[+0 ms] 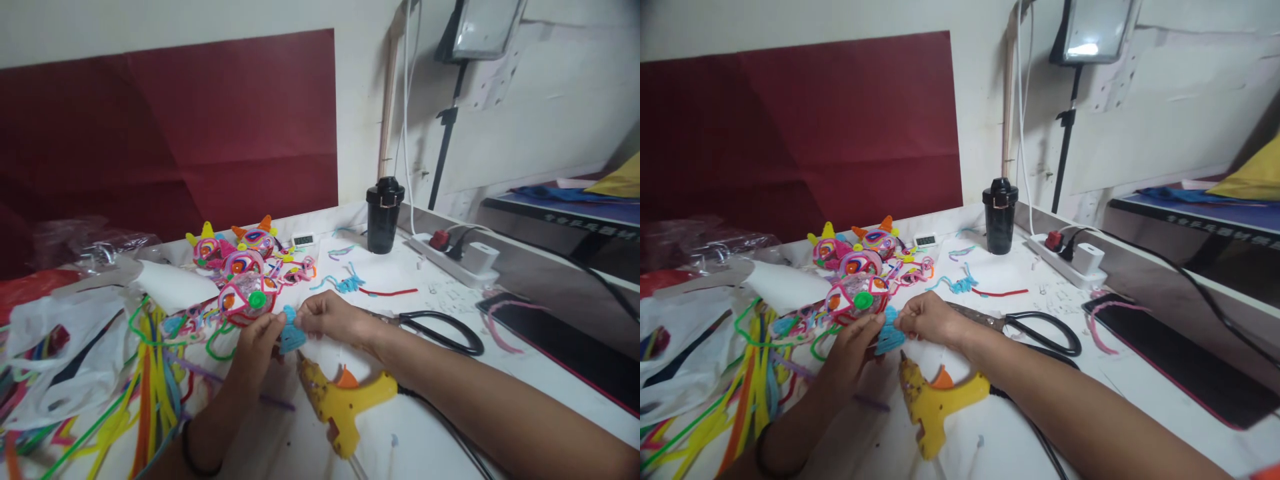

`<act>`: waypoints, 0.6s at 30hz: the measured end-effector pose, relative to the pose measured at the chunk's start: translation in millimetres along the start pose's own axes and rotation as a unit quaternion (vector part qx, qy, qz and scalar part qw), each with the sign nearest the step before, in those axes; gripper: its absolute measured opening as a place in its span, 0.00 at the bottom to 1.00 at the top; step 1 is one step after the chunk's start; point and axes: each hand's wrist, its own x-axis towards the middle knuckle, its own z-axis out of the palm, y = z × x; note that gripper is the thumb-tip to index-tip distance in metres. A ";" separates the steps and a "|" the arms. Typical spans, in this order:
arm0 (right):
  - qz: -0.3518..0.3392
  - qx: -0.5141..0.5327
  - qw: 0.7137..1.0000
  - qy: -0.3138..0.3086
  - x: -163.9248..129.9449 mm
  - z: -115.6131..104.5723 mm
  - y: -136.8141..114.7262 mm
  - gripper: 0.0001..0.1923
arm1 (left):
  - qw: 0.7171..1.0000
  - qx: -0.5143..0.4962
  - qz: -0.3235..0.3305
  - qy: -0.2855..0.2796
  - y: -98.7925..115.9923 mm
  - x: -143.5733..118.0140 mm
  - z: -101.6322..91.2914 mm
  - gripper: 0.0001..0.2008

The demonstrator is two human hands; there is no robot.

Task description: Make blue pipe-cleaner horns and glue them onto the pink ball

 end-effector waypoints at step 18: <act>-0.027 -0.063 0.996 -0.055 -9.2 10.9 -0.5 0.19 | 0.979 0.160 0.115 0.046 -0.9 -4.0 0.7 0.19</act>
